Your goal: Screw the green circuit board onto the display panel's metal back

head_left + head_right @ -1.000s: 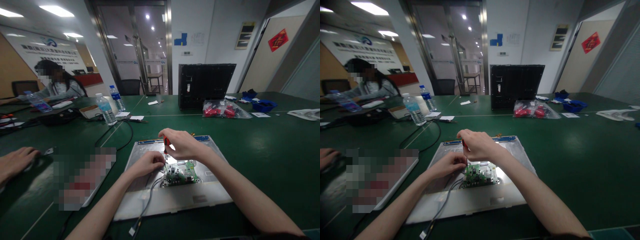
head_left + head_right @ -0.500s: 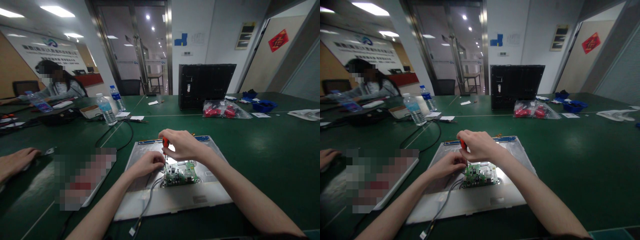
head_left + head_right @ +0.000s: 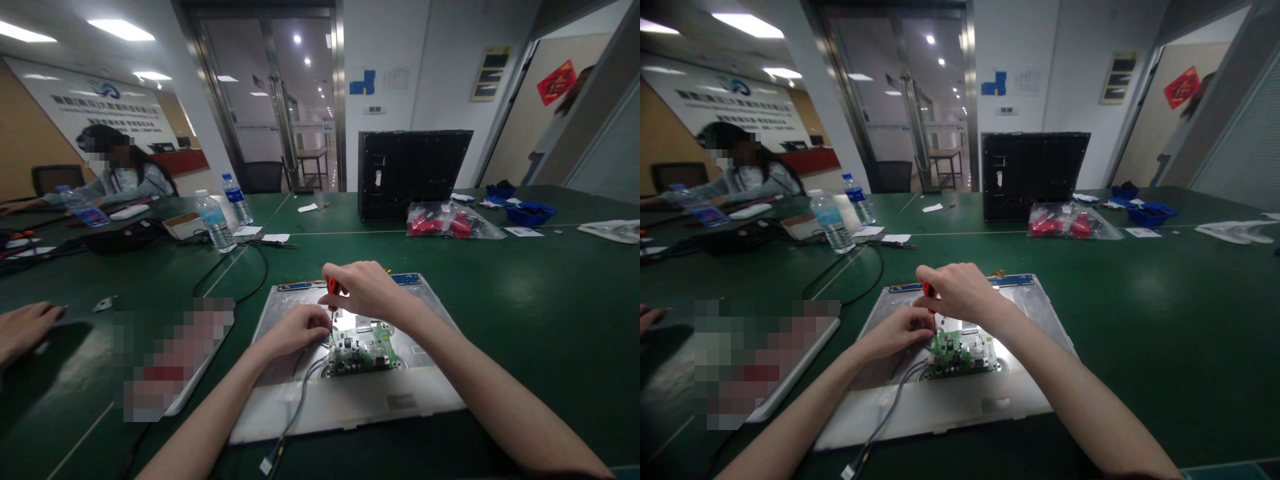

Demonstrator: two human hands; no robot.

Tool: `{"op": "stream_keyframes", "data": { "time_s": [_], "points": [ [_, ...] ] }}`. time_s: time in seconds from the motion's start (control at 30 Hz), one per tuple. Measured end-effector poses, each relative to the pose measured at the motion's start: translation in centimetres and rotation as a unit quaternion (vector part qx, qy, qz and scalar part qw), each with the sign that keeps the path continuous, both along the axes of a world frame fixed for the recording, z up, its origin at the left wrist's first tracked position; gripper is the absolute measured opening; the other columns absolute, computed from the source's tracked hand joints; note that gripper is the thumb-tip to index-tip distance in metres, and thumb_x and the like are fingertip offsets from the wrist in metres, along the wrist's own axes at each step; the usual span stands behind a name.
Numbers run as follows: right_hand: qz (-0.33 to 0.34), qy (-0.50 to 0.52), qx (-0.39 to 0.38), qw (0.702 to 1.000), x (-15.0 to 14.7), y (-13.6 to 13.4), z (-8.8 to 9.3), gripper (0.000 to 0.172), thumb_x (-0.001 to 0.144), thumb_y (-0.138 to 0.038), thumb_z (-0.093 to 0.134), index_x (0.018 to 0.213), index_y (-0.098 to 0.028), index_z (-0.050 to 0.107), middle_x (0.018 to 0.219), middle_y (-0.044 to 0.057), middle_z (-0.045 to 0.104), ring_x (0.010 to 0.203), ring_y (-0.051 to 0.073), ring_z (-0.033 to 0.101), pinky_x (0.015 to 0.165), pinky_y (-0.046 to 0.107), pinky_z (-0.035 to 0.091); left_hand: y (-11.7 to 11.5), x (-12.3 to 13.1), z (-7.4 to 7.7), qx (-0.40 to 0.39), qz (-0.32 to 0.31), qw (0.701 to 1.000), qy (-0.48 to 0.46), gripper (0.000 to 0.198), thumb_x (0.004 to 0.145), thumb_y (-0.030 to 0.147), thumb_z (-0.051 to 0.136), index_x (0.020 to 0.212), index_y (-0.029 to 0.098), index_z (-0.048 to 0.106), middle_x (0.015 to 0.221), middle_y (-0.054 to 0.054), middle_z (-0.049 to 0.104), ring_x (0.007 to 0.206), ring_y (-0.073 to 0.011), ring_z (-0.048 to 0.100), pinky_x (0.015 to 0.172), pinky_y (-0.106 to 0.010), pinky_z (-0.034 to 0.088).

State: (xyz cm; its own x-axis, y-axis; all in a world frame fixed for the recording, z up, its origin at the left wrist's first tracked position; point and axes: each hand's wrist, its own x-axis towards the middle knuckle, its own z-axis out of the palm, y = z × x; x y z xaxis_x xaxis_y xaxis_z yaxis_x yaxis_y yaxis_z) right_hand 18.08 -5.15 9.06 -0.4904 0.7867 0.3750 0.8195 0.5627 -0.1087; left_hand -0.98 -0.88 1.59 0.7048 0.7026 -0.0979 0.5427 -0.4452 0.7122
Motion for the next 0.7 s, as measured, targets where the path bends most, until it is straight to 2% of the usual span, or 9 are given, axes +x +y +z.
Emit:
{"op": "stream_keyframes", "data": {
  "time_s": [0.17,0.27,0.4,0.53,0.7],
  "points": [
    [0.004,0.012,0.005,1.0,-0.02,-0.19,0.07,0.021,0.088,-0.039,0.061,0.09,-0.019,0.055,0.084,0.003,0.067,0.067,0.014,0.056,0.055,0.026,0.021,-0.01,-0.04,-0.16,-0.011,0.001,1.0,-0.006,0.009,0.075,0.023,0.058,0.074,0.016,0.064,0.066,0.001,0.06,0.064,-0.016,0.056,0.061,-0.026,0.041],
    [0.021,0.037,-0.007,0.999,-0.05,-0.49,0.26,0.019,0.085,-0.029,0.059,0.098,-0.017,0.054,0.089,0.004,0.066,0.07,0.014,0.055,0.056,0.026,0.024,0.19,-0.16,-0.5,-0.013,-0.006,1.0,-0.012,0.009,0.075,0.022,0.058,0.075,0.016,0.064,0.067,0.001,0.061,0.064,-0.0159,0.056,0.061,-0.026,0.041],
    [0.023,0.037,-0.029,0.999,-0.15,-0.63,0.33,0.024,0.082,-0.017,0.053,0.105,-0.016,0.052,0.093,0.005,0.066,0.071,0.015,0.055,0.057,0.026,0.026,0.36,-0.27,-0.69,-0.012,-0.014,1.0,-0.019,0.01,0.075,0.021,0.058,0.077,0.016,0.065,0.068,0.0,0.062,0.064,-0.0154,0.055,0.061,-0.026,0.041],
    [0.015,0.029,-0.019,0.999,-0.25,-0.46,0.19,0.019,0.086,-0.022,0.055,0.105,-0.018,0.052,0.093,0.005,0.067,0.072,0.016,0.056,0.056,0.026,0.026,0.27,-0.2,-0.41,-0.012,-0.011,1.0,-0.022,0.008,0.074,0.021,0.058,0.075,0.016,0.064,0.067,0.001,0.061,0.064,-0.0154,0.055,0.06,-0.025,0.042],
    [0.009,0.015,-0.006,1.0,-0.4,-0.26,0.13,0.017,0.089,-0.035,0.061,0.094,-0.02,0.055,0.083,0.002,0.067,0.065,0.014,0.055,0.054,0.026,0.022,0.02,-0.1,-0.13,-0.022,0.002,1.0,-0.007,0.01,0.076,0.024,0.058,0.073,0.017,0.063,0.063,0.001,0.06,0.061,-0.0156,0.055,0.057,-0.025,0.041]
  ]
}}
